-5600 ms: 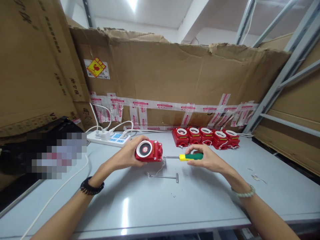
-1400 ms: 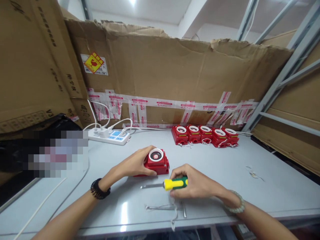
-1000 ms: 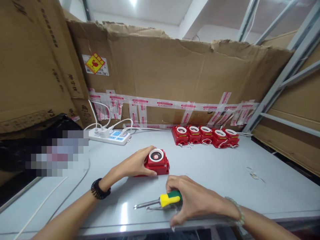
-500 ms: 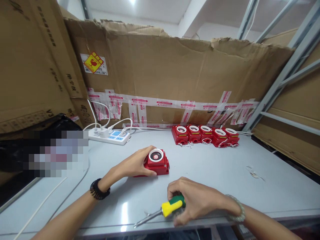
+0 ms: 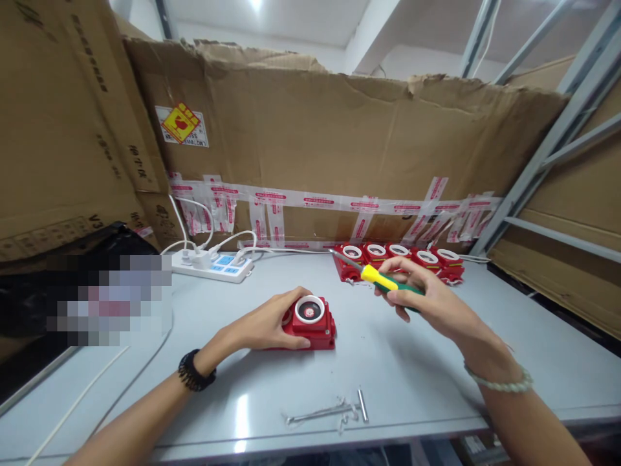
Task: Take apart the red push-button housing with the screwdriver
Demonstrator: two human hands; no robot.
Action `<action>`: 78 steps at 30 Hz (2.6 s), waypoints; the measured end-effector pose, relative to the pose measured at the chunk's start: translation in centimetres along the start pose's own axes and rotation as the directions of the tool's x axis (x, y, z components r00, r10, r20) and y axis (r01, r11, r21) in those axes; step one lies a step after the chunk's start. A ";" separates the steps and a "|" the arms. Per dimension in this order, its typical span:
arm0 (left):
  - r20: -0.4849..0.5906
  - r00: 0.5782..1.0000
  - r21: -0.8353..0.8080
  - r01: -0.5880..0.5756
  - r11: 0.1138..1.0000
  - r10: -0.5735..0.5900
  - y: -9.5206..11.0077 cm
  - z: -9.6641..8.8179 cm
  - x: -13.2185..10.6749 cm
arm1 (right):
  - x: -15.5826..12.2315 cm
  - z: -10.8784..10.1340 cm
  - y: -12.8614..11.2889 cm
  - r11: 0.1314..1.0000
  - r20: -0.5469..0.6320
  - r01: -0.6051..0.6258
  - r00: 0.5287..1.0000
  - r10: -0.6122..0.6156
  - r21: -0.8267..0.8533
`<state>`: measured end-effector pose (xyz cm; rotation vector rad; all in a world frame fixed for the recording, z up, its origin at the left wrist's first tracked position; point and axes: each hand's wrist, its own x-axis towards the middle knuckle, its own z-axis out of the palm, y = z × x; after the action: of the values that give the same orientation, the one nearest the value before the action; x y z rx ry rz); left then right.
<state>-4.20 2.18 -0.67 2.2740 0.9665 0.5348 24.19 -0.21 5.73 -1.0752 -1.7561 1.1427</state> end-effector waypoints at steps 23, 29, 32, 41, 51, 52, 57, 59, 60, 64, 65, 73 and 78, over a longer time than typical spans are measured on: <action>-0.009 1.000 0.143 0.030 0.989 -0.029 0.9 1.0 0.2 | 4.7 3.3 -1.5 0.671 -0.326 0.257 0.720 -0.613 -0.695; 0.007 0.999 0.136 0.040 0.990 -0.041 1.0 1.0 0.2 | 5.9 4.4 -0.8 0.665 -0.267 0.265 0.766 -0.585 -0.698; 0.002 0.999 0.131 0.036 0.991 -0.037 1.0 1.0 0.2 | 6.0 4.5 -0.6 0.674 -0.255 0.256 0.787 -0.562 -0.693; 0.003 0.999 0.141 0.038 0.989 -0.039 0.8 1.0 0.3 | 6.2 4.5 -0.5 0.682 -0.260 0.251 0.792 -0.553 -0.688; 0.007 0.999 0.126 0.052 0.991 -0.054 0.9 1.0 0.3 | 6.6 4.6 -0.7 0.635 -0.239 0.213 0.802 -0.548 -0.742; 0.004 0.999 0.122 0.053 0.991 -0.054 0.9 1.0 0.3 | 6.6 4.6 -0.7 0.633 -0.236 0.215 0.801 -0.550 -0.744; 0.006 0.999 0.124 0.048 0.991 -0.049 0.8 1.0 0.3 | 6.6 4.9 -0.8 0.629 -0.222 0.244 0.793 -0.568 -0.738; 0.011 0.999 0.132 0.050 0.990 -0.052 0.8 1.0 0.3 | 6.6 5.0 -0.8 0.626 -0.222 0.253 0.784 -0.580 -0.738; 0.012 0.998 0.134 0.051 0.990 -0.054 0.8 1.0 0.3 | 6.7 5.1 -0.8 0.626 -0.223 0.256 0.782 -0.582 -0.737; 0.010 0.998 0.133 0.052 0.990 -0.054 0.7 1.1 0.3 | 6.8 5.3 -0.8 0.635 -0.232 0.255 0.782 -0.579 -0.729; 0.010 0.999 0.132 0.052 0.990 -0.054 0.7 1.1 0.3 | 6.9 5.3 -0.9 0.635 -0.231 0.255 0.782 -0.579 -0.729; 0.005 0.998 0.140 0.059 0.988 -0.060 0.9 1.0 0.2 | 6.2 6.1 -1.9 0.533 -0.145 0.236 0.804 -0.577 -0.812; 0.014 0.998 0.160 0.063 0.985 -0.066 1.0 1.0 0.3 | 6.2 6.3 -2.6 0.403 -0.126 0.116 0.841 -0.526 -0.908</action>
<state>-2.95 1.45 -0.66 2.3741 1.1047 0.4196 15.65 3.04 7.16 -1.2918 -2.0837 -0.3863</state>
